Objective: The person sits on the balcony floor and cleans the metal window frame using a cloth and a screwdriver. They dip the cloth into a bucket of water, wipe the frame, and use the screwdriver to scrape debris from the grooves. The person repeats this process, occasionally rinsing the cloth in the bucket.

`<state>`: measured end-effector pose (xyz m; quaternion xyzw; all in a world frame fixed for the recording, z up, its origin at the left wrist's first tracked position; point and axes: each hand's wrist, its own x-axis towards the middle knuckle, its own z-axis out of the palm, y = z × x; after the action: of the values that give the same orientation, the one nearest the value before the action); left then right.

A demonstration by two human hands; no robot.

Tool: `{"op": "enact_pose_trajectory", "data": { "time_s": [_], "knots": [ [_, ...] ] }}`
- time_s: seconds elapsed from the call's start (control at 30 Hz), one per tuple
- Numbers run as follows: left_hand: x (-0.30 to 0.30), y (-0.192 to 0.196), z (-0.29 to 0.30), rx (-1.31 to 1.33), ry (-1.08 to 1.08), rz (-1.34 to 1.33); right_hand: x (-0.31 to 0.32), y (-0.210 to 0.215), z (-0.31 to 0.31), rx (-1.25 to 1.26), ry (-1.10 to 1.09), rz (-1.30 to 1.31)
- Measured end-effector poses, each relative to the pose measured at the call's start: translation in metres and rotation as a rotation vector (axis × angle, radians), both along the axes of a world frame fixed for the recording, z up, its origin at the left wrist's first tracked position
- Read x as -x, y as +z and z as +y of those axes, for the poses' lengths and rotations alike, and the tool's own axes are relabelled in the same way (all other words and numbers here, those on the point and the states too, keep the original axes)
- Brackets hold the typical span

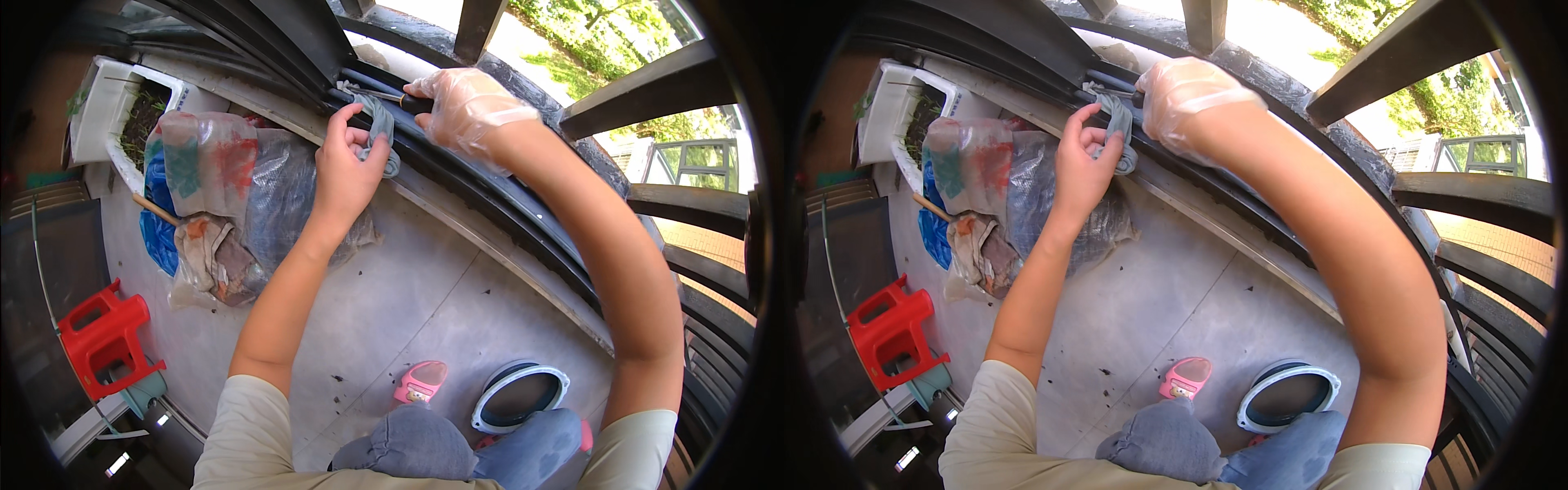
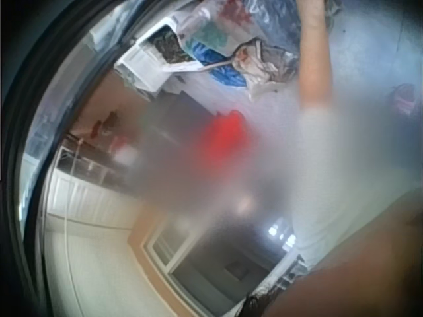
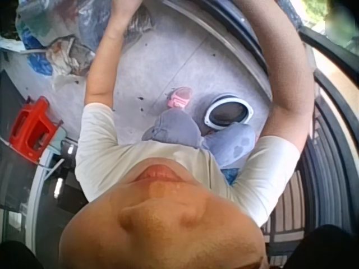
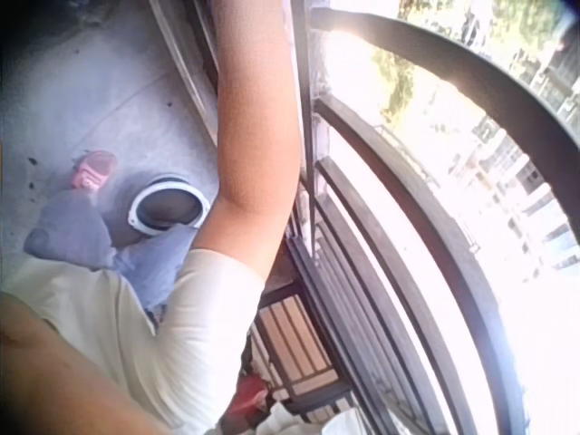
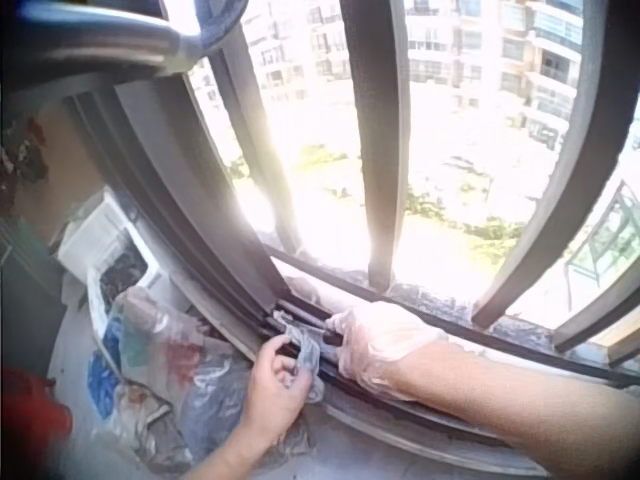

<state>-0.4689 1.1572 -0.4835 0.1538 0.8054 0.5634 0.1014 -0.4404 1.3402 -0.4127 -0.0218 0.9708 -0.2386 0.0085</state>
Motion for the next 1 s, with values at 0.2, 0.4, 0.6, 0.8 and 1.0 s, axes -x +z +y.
{"op": "enact_pose_trajectory", "data": {
  "time_s": [0.2, 0.4, 0.6, 0.8, 1.0],
  "knots": [
    [0.010, -0.004, -0.008, 0.058, 0.034, 0.090, -0.007, -0.006, -0.040, -0.014, -0.244, -0.158],
    [0.009, -0.002, -0.015, 0.060, 0.060, 0.070, -0.017, -0.001, -0.040, 0.095, -0.309, -0.153],
    [0.007, 0.002, -0.011, 0.063, 0.073, 0.037, -0.008, -0.006, -0.047, 0.059, -0.323, -0.197],
    [0.007, 0.001, -0.017, 0.036, 0.084, 0.072, -0.028, -0.002, -0.064, 0.029, -0.284, -0.055],
    [0.003, 0.001, -0.015, 0.048, 0.105, 0.085, -0.025, 0.001, -0.064, 0.000, -0.329, -0.086]
  ]
}}
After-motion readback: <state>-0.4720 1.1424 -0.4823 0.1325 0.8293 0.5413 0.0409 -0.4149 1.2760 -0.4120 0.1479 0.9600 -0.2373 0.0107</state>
